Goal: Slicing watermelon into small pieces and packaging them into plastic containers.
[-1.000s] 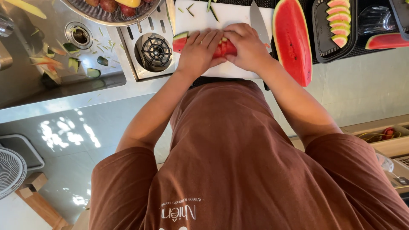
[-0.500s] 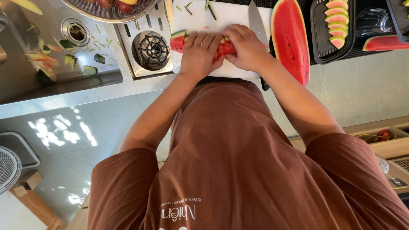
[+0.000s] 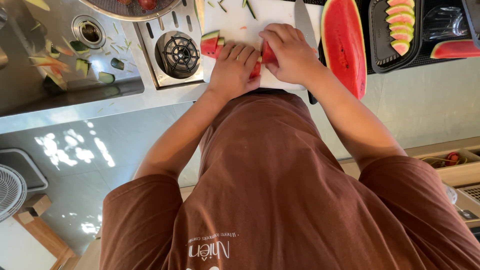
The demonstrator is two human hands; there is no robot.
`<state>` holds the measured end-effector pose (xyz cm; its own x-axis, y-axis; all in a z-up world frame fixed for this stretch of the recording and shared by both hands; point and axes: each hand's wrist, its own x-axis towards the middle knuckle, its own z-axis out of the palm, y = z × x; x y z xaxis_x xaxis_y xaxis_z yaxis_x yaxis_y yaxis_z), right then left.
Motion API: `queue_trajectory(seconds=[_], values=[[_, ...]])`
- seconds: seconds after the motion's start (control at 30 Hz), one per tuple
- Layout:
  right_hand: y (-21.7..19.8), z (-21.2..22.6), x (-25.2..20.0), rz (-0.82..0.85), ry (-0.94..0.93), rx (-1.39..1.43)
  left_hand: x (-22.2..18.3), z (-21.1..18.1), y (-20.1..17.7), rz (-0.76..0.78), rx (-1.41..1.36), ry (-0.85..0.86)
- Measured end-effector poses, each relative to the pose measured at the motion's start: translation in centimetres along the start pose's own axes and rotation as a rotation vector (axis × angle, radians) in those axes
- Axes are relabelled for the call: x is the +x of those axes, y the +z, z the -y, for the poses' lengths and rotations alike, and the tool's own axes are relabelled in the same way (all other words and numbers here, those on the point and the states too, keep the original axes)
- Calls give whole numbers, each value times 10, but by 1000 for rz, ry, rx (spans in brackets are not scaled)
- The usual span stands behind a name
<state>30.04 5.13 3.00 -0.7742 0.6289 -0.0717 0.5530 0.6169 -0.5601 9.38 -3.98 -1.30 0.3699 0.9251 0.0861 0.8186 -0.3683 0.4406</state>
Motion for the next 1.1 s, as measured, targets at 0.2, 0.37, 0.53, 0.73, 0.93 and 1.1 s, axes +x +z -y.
queue_trajectory(seconds=[0.2, 0.37, 0.53, 0.73, 0.93, 1.1], values=[[-22, 18, -21, -141, 0, 59, -9, 0, -21, -75, -66, 36], [-8, 24, -52, -251, 121, 174, -31, 16, -51, -93, -131, -87], [23, 32, -69, -184, 264, 360, -40, 25, -62, 10, 65, -111], [66, 39, -65, -221, 393, 465, -32, 25, -66, 87, 256, -87], [87, 60, -51, -365, 528, 617, -38, 44, -48, 21, 214, 7], [94, 84, -34, -483, 565, 545, -38, 57, -47, 49, 136, 59]])
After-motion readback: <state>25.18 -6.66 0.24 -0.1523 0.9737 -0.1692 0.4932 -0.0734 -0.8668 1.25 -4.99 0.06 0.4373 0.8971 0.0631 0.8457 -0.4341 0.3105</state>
